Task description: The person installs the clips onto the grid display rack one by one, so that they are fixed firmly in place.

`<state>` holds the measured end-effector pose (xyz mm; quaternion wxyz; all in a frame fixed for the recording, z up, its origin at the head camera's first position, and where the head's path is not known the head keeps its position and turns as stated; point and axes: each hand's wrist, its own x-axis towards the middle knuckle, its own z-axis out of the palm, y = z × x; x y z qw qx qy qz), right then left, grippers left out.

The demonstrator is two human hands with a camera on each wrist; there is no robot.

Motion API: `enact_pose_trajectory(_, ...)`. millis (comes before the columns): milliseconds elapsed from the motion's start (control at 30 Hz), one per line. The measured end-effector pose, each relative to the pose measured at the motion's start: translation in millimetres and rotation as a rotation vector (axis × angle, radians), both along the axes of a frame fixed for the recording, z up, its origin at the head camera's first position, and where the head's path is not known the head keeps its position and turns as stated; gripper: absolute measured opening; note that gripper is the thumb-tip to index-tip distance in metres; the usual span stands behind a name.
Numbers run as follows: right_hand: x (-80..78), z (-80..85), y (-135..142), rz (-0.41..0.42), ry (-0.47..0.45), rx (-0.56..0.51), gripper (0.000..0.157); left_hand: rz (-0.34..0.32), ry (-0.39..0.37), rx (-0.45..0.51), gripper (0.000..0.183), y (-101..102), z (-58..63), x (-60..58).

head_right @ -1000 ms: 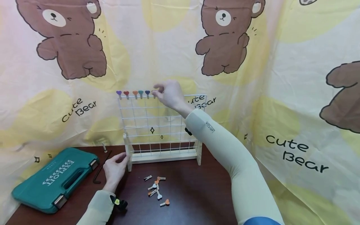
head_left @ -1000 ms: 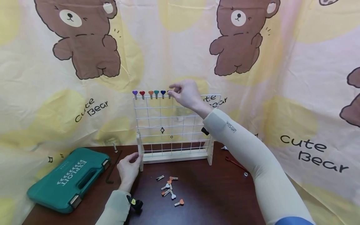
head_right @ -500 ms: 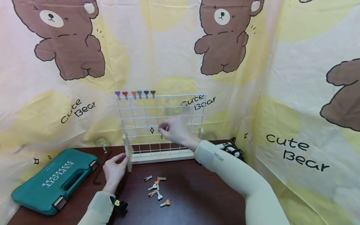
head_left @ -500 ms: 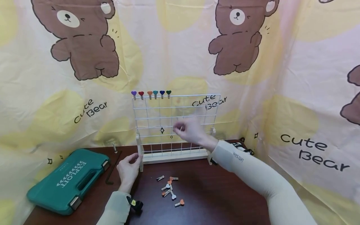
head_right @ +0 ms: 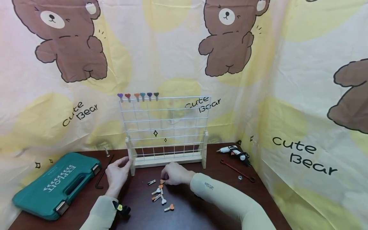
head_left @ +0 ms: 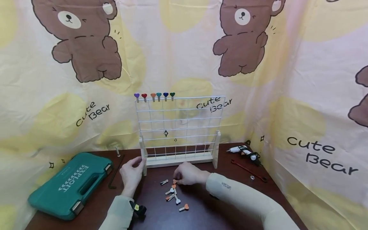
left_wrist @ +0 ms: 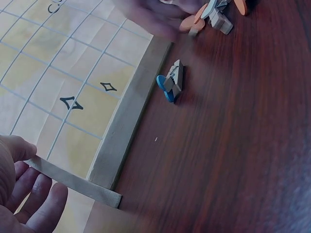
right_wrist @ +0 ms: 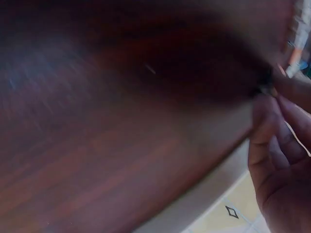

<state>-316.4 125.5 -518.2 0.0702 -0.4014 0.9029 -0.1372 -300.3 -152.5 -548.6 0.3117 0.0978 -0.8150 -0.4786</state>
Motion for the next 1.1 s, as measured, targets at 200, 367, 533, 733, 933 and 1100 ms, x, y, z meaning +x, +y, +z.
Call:
enact_pose_trajectory(200, -3.8, 0.7, 6.5, 0.045, 0.040, 0.009, 0.019, 0.000, 0.016, -0.004, 0.025, 1.7, 1.8, 0.0)
enact_pose_trajectory(367, -8.5, 16.3, 18.0, 0.040, 0.033, -0.106, 0.013, 0.004, 0.022, -0.003, 0.024, 1.0, 2.8, -0.4)
enact_pose_trajectory(533, -13.3, 44.8, 24.3, 0.032, 0.043, -0.285, 0.008, 0.009, 0.013, 0.002, 0.023, -0.8, 1.6, -0.4)
enact_pose_trajectory(733, -12.7, 108.5, 29.0, -0.057, 0.031, -0.468, 0.017, 0.005, 0.001, 0.009, 0.023, -1.5, -1.0, -0.4)
enact_pose_trajectory(933, -16.4, 207.0, 27.0, -0.059, 0.161, -0.685, 0.015, 0.004, 0.002, 0.013, 0.023, -0.8, -1.1, 0.1)
enact_pose_trajectory(1100, -24.9, 270.3, 23.2, -0.132, 0.359, -0.757, 0.011, 0.011, -0.002, 0.013, 0.023, 0.5, 0.0, 0.5)
